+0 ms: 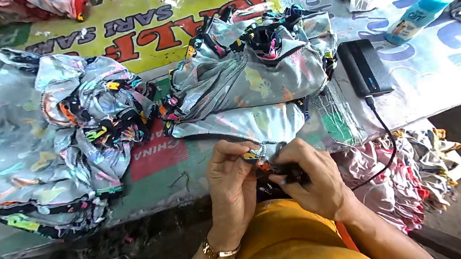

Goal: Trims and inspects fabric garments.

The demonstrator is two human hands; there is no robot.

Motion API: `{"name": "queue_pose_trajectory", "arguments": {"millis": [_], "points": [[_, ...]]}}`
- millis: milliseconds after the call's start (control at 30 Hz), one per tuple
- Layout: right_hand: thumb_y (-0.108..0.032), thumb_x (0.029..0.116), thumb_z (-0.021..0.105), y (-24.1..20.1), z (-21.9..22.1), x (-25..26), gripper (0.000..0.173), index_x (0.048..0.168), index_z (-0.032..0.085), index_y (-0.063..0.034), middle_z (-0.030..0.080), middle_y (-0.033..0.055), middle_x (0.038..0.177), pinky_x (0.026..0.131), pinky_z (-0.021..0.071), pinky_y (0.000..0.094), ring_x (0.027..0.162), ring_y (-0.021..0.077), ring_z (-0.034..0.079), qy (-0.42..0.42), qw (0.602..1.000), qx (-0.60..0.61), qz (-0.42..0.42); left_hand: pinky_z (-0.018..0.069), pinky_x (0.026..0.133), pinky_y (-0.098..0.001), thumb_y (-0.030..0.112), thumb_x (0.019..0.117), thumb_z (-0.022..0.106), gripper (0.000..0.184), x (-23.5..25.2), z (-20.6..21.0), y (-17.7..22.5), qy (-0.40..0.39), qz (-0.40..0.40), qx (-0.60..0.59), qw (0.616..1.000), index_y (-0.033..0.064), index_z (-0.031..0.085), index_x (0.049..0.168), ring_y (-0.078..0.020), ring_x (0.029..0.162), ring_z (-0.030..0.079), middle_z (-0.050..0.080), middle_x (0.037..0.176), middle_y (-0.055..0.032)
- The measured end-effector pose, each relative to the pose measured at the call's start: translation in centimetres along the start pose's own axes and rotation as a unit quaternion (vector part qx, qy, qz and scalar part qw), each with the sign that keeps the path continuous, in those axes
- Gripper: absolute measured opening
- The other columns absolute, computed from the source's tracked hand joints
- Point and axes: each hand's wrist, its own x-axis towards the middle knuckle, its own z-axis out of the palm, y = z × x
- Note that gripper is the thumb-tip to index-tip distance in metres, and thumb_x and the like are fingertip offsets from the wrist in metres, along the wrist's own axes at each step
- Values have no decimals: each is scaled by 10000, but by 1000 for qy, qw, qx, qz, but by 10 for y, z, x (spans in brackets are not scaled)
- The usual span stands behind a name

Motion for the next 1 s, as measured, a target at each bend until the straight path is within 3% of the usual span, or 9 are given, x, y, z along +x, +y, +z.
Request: {"name": "queue_pose_trajectory", "arguments": {"millis": [67, 133, 233, 533, 1000], "points": [[-366, 1007, 624, -1, -2, -1, 365, 1210, 562, -68, 639, 41, 966, 692, 507, 173, 823, 31, 605, 17, 999, 13, 36, 626, 839, -343, 85, 956, 693, 100, 0, -1, -3, 1, -2, -1, 1000, 84, 707, 1056, -176, 932, 734, 722, 1014, -103], [-336, 1028, 595, -1, -3, 1, 348, 1246, 530, -73, 627, 25, 1000, 725, 519, 164, 860, 15, 603, 35, 998, 34, 47, 622, 850, -352, 73, 958, 688, 104, 2, 1, -4, 4, 2, -1, 1000, 79, 699, 1061, -183, 941, 730, 718, 1017, -108], [-237, 1007, 644, -2, 2, 6, 275, 1197, 558, -58, 637, 30, 1022, 746, 527, 158, 880, 19, 609, 50, 996, 51, 43, 620, 853, -353, 63, 965, 676, 97, 1, 5, -5, 9, 7, -1, 1000, 80, 691, 1059, -183, 936, 728, 713, 1012, -108], [-161, 968, 711, -2, 7, 16, 191, 1091, 661, -23, 678, 35, 1006, 770, 555, 161, 901, 30, 650, 70, 996, 51, 14, 618, 842, -330, 77, 955, 694, 118, -2, 5, -11, 12, -9, -3, 1000, 90, 700, 1072, -162, 935, 723, 712, 1025, -96], [-86, 939, 724, -1, 11, 14, 153, 1057, 681, 0, 673, 37, 974, 765, 568, 165, 885, 38, 654, 85, 993, 79, 13, 611, 851, -318, 79, 955, 696, 101, -3, 2, -13, 0, 2, 13, 1000, 104, 694, 1053, -140, 921, 712, 702, 992, -69]]}}
